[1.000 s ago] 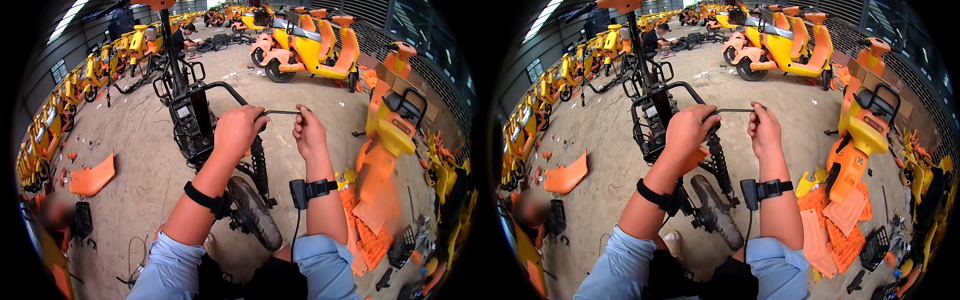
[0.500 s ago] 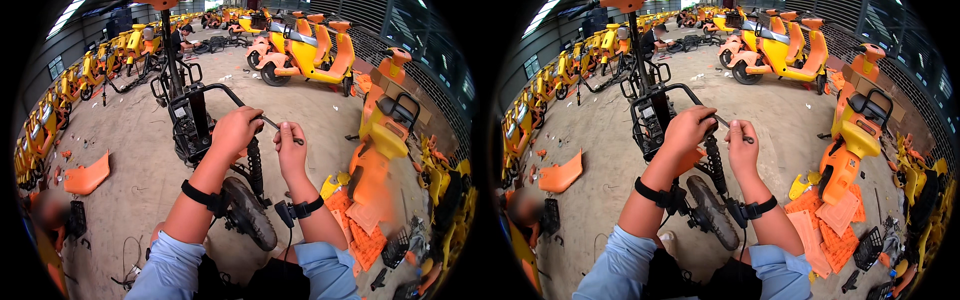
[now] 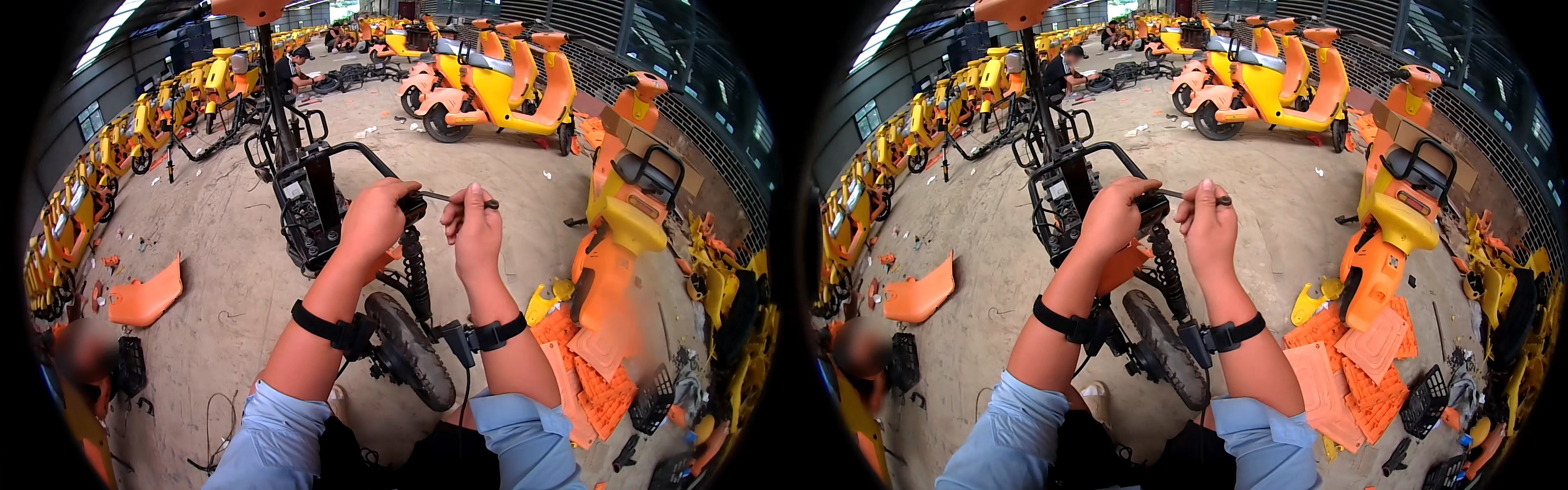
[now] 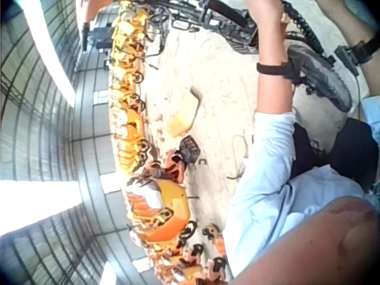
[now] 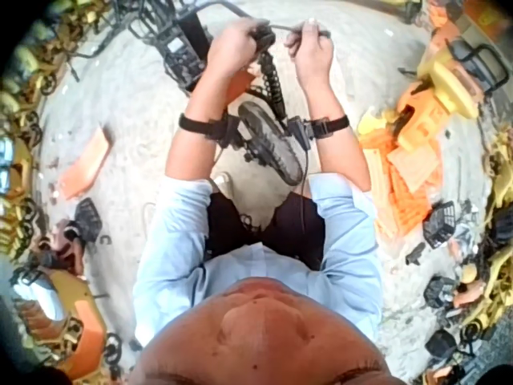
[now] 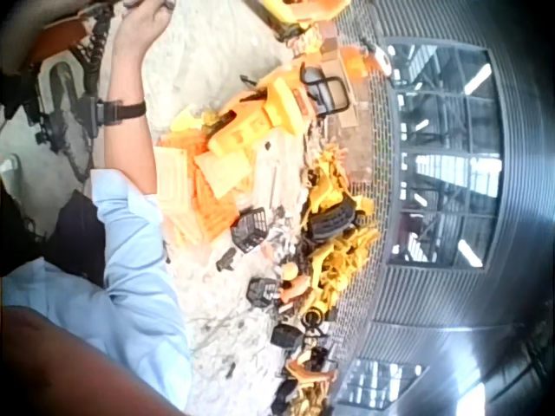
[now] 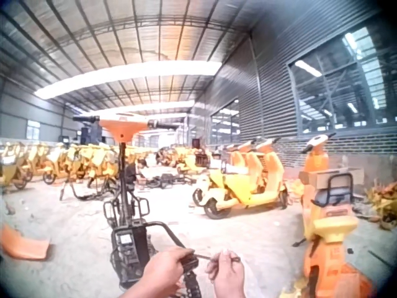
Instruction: The person works on the rear frame of a bicycle, using a wrench to loosen or tighten a bolt near the shock absorber and handling small mechanical parts.
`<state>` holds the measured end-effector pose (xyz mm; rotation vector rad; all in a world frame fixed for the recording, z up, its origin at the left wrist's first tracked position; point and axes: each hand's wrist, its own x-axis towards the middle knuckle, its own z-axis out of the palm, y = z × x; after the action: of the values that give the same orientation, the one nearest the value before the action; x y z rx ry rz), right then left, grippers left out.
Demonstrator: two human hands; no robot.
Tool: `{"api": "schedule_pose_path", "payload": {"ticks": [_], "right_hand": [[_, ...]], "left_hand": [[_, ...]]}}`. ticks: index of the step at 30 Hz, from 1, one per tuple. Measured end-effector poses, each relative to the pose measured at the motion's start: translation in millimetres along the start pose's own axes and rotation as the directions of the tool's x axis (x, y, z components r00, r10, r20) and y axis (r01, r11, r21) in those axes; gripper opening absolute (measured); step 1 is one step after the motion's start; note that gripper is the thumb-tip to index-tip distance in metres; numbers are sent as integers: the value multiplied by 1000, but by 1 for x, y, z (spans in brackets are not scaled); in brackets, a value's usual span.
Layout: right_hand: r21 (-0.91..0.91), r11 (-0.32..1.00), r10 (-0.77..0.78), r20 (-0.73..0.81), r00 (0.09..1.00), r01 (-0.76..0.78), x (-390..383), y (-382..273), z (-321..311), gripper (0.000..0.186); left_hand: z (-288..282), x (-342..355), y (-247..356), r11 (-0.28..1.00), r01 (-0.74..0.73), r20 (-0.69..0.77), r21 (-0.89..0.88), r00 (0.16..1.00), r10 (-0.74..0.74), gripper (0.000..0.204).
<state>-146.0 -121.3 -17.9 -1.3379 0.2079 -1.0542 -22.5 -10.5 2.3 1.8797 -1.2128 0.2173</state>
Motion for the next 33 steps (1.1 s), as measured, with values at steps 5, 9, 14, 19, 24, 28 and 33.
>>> {"api": "schedule_pose_path", "payload": {"ticks": [5,9,14,19,24,28,33], "right_hand": [[272,934,229,40,973,-231,37,8,-33,38],[320,898,277,125,953,-303,52,15,-40,32],[413,857,237,213,948,-307,60,26,-47,32],[304,880,302,234,924,-365,53,23,-36,33],[250,899,325,166,931,-359,49,21,-31,33],[421,872,209,144,967,-252,49,21,-39,34],[218,940,233,158,959,-264,49,16,-41,35]], "left_hand": [[3,-2,-1,999,6,-63,44,998,-3,46],[5,-5,3,993,-44,-113,108,992,56,39],[4,-6,3,990,-67,-125,125,989,83,39],[5,-6,4,988,-53,-96,144,993,67,38],[5,-6,1,993,-74,-119,94,989,85,40],[3,-7,3,993,-70,-134,91,988,82,40],[4,-7,6,994,-70,-138,79,987,81,39]]}}
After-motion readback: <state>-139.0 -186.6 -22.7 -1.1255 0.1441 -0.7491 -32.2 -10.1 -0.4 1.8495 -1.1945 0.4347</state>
